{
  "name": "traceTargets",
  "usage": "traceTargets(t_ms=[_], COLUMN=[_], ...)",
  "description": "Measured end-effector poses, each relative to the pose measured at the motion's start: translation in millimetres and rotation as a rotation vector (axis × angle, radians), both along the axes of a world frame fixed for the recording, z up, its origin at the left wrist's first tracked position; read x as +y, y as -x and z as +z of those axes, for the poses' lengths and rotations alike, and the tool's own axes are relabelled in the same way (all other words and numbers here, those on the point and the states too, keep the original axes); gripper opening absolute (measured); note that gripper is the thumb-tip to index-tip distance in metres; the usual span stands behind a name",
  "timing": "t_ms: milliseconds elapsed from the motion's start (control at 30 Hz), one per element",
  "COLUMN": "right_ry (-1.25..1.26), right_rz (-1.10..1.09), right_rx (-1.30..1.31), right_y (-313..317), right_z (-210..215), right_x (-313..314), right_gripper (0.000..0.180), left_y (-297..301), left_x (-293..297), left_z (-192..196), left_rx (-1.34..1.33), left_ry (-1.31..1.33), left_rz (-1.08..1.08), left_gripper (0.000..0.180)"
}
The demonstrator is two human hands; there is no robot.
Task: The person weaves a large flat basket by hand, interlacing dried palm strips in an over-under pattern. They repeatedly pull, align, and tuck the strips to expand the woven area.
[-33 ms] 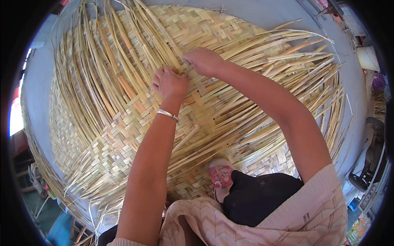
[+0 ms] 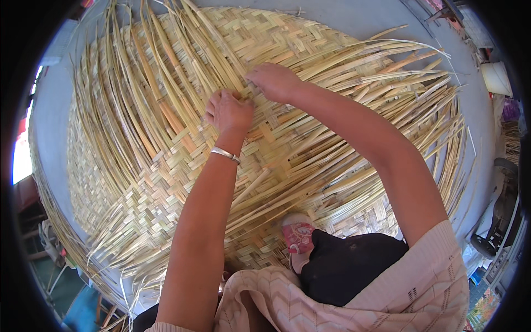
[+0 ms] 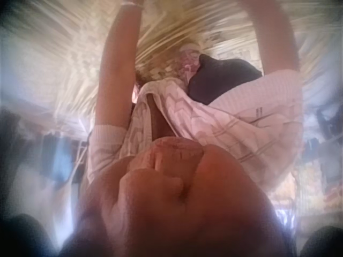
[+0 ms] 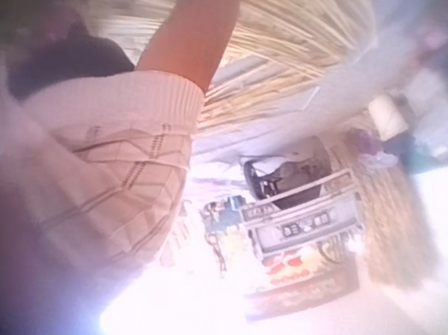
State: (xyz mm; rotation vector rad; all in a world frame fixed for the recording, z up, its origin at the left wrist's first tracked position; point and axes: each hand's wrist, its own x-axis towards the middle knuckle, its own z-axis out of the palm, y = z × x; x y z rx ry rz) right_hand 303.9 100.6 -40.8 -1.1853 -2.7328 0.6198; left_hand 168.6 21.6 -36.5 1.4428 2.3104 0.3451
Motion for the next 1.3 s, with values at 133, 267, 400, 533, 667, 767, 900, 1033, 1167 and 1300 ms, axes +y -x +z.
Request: traceTargets(t_ms=[133,267,400,533,667,767,900,1033,1167,1300], right_ry=[-0.079,0.02,0.104,0.091,0.077,0.045,-0.02,-0.213,-0.306,-0.052], right_rz=[-0.009,-0.01,-0.048,-0.025,0.011,0.013,-0.037,-0.104,0.04,0.355], right_rx=[-0.004,-0.038,-0.053,-0.006,0.023,0.014,0.014,-0.023,0.006,-0.048], right_y=[6,11,15,17,20,20,19,12,1,-9], right_z=[-3,0,4,4,3,1,-3,0,9,21], right_x=[5,12,14,13,14,11,-1,-15,-72,-154], right_gripper=[0.02,0.019,0.021,0.019,0.021,0.02,0.017,0.017,0.025,0.04], left_y=[0,-11,-17,-17,-17,-13,27,119,221,281], left_x=[0,10,16,18,18,19,3,-45,-153,-275], left_z=[0,3,3,0,0,-1,-7,2,49,97], left_rx=[-0.011,-0.016,-0.006,-0.02,-0.056,-0.068,-0.014,-0.172,0.1,0.186], left_ry=[0.005,0.037,0.043,0.047,0.065,0.031,-0.054,-0.347,0.104,0.645], left_rz=[-0.003,0.097,0.133,0.151,0.161,0.14,-0.042,-0.358,-0.672,-0.769], left_gripper=[0.039,0.041,0.042,0.044,0.046,0.046,0.047,0.042,0.049,0.082])
